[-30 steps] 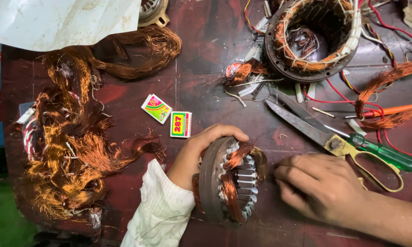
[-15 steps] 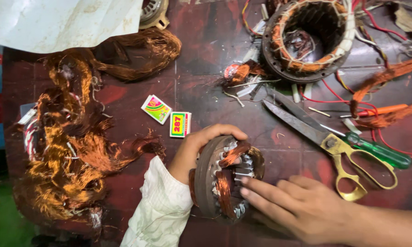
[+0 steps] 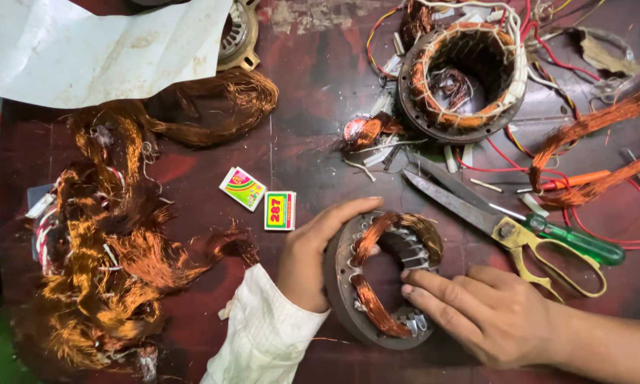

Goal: The person works on a motor armature, using a screwdriver to adjust copper windings and a pair of scissors to cut a small piece of white material. They then light a match and use the flame to treat the ends of the copper wires on the armature.

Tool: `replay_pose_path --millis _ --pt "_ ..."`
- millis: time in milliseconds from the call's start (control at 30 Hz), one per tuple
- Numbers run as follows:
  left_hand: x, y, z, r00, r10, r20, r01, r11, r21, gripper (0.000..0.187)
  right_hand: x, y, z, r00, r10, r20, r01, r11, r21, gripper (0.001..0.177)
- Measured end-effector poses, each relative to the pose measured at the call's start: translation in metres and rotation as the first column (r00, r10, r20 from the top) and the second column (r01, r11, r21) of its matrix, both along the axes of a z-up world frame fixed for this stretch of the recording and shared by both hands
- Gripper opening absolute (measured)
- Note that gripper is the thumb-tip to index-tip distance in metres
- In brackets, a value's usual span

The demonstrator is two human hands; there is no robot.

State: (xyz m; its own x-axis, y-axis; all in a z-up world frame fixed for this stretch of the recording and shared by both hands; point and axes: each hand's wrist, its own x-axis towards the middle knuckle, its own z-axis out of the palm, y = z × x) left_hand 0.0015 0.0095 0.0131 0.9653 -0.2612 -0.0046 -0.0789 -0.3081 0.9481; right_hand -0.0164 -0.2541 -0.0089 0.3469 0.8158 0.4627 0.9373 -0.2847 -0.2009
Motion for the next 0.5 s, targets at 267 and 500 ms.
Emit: replay_pose_path --millis 267,500 --pt "0.011 0.007 0.005 0.911 -0.007 0.411 -0.179 0.894 0.412 0.041 0.007 -0.005 0.015 0.97 -0.035 0.24 0.075 0.984 -0.161 0.048" --pt "0.01 0.009 0.007 0.944 0.067 0.324 -0.185 0.919 0.349 0.029 0.011 -0.001 0.017 0.977 -0.044 0.208 0.085 0.977 -0.194 0.053"
